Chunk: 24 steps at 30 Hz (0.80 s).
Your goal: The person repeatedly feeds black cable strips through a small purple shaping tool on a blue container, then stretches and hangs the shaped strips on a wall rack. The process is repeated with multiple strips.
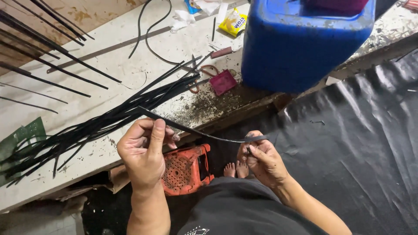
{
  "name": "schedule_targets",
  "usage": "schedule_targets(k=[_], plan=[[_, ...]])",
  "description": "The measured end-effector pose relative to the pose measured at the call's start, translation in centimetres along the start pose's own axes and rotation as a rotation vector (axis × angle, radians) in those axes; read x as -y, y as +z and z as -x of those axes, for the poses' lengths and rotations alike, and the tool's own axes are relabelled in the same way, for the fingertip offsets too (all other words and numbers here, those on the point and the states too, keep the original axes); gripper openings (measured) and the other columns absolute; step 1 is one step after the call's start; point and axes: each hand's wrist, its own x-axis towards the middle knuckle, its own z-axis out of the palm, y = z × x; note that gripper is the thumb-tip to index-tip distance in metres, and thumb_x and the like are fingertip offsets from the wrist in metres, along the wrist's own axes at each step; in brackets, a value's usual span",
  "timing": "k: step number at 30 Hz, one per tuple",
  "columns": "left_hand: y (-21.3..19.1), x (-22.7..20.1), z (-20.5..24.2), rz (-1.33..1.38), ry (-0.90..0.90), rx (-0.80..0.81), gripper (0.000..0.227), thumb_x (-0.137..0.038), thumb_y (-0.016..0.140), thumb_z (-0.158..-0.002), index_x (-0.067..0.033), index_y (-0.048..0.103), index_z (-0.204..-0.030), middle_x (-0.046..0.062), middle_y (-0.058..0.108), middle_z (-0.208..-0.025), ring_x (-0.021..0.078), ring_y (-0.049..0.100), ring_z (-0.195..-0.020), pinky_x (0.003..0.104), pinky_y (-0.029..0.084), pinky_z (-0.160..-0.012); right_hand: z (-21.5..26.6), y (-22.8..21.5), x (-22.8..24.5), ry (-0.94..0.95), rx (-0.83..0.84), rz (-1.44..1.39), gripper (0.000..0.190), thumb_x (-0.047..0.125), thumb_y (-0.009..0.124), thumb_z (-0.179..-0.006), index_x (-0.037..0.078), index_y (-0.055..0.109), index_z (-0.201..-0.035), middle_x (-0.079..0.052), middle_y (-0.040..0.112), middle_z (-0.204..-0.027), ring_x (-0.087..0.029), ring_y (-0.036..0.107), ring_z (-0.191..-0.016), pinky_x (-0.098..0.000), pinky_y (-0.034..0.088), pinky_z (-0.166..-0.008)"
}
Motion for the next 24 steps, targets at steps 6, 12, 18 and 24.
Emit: schedule_targets(k=[6,12,18,24], plan=[[0.5,-1.5,1.0,-0.035,0.057,0.021,0.020,0.002,0.066,-0.097,0.0088,0.068,-0.079,0.021,0.068,-0.065,0.0208,0.066,-0.048,0.029,0.060,-0.039,-0.6,-0.1,-0.3,0.076,-0.012,-0.021,0.027,0.004,0.063,-0.095,0.004,0.050,-0.119,-0.016,0.060,-0.087,-0.021,0.065,-0.080,-0.0321,0.052,-0.073],[1.2,-2.4,2.0,0.003,0.036,0.029,0.020,0.000,0.067,-0.095,0.0077,0.067,-0.077,0.018,0.070,-0.064,0.0176,0.071,-0.052,0.026,0.061,-0.044,-1.6,-2.6,-1.2,0.161,-0.009,-0.039,0.037,0.004,0.066,-0.093,0.007,0.051,-0.126,-0.015,0.060,-0.090,-0.023,0.062,-0.080,-0.0345,0.047,-0.071],[2.7,-4.2,2.7,-0.273,-0.022,0.126,0.022,-0.014,0.066,-0.096,-0.0034,0.066,-0.077,0.007,0.073,-0.069,0.0102,0.069,-0.051,0.017,0.053,-0.047,-1.5,-4.0,-1.7,0.304,-0.024,-0.055,0.041,0.004,0.073,-0.091,0.004,0.052,-0.126,-0.011,0.063,-0.093,-0.018,0.061,-0.085,-0.0323,0.049,-0.083],[4.6,-2.9,3.8,-0.313,-0.016,0.173,0.019,-0.013,0.067,-0.096,-0.0058,0.065,-0.079,0.002,0.070,-0.065,0.0077,0.061,-0.052,0.023,0.047,-0.050,-0.8,-5.6,-2.6,0.433,-0.071,0.005,0.034,0.005,0.073,-0.090,0.005,0.058,-0.121,-0.013,0.058,-0.084,-0.020,0.054,-0.071,-0.0313,0.045,-0.070]])
